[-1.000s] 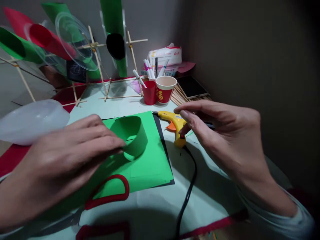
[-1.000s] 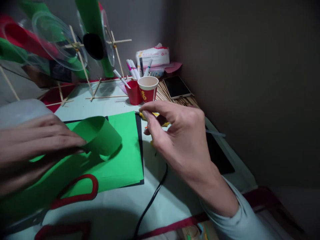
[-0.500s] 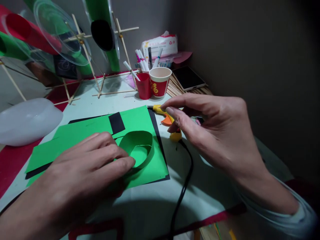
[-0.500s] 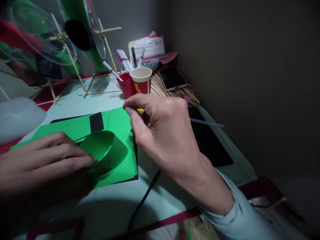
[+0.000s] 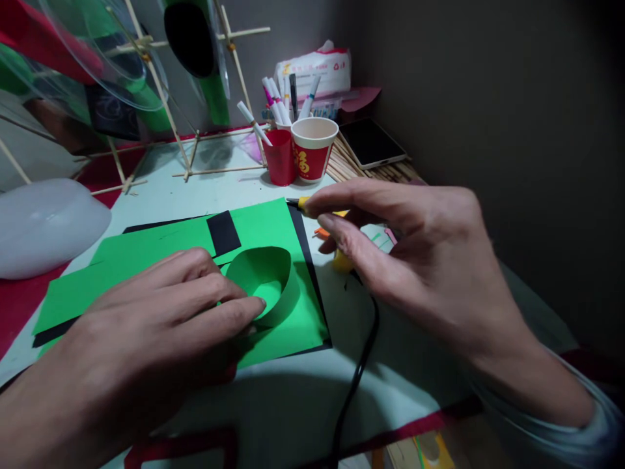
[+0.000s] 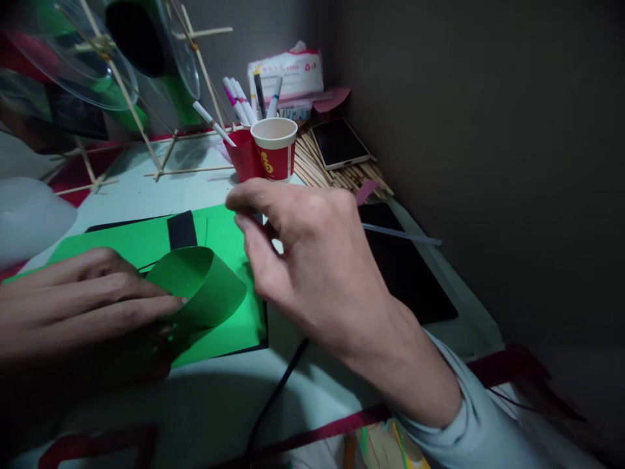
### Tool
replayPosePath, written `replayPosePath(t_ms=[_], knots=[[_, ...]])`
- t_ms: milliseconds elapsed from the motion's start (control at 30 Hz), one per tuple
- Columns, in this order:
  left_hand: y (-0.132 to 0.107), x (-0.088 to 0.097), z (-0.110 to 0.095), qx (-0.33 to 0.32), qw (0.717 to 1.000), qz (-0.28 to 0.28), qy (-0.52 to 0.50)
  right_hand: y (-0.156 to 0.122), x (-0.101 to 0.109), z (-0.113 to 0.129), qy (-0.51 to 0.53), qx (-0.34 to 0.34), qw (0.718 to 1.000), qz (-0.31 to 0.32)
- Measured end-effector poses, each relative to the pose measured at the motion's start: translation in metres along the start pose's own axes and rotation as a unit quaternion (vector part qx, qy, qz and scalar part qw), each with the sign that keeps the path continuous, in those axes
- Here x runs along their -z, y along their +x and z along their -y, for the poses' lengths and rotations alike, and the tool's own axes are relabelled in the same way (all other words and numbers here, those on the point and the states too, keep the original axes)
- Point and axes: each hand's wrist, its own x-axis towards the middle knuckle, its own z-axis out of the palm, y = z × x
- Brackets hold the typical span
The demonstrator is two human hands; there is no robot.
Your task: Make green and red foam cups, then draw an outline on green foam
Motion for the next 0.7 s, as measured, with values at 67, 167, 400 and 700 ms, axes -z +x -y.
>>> replayPosePath(t_ms=[67, 167, 400, 700], knots=[[0.002, -0.001, 0.000, 0.001, 1.000, 0.015, 0.008, 0.000, 0.001, 0.001, 0.018, 0.050, 0.997, 0.059], [0.004, 0.000, -0.001, 0.006, 1.000, 0.016, 0.014, -0.001, 0.001, 0.000, 0.044, 0.099, 0.980, 0.168], [-0.015, 0.017, 0.000, 0.097, 0.995, -0.018, -0.034, -0.003, -0.004, -0.007, 0.021, 0.141, 0.965, 0.221], [-0.036, 0.006, 0.020, 0.211, 0.969, -0.102, -0.082, -0.005, -0.001, 0.007, 0.036, 0.076, 0.972, 0.217]])
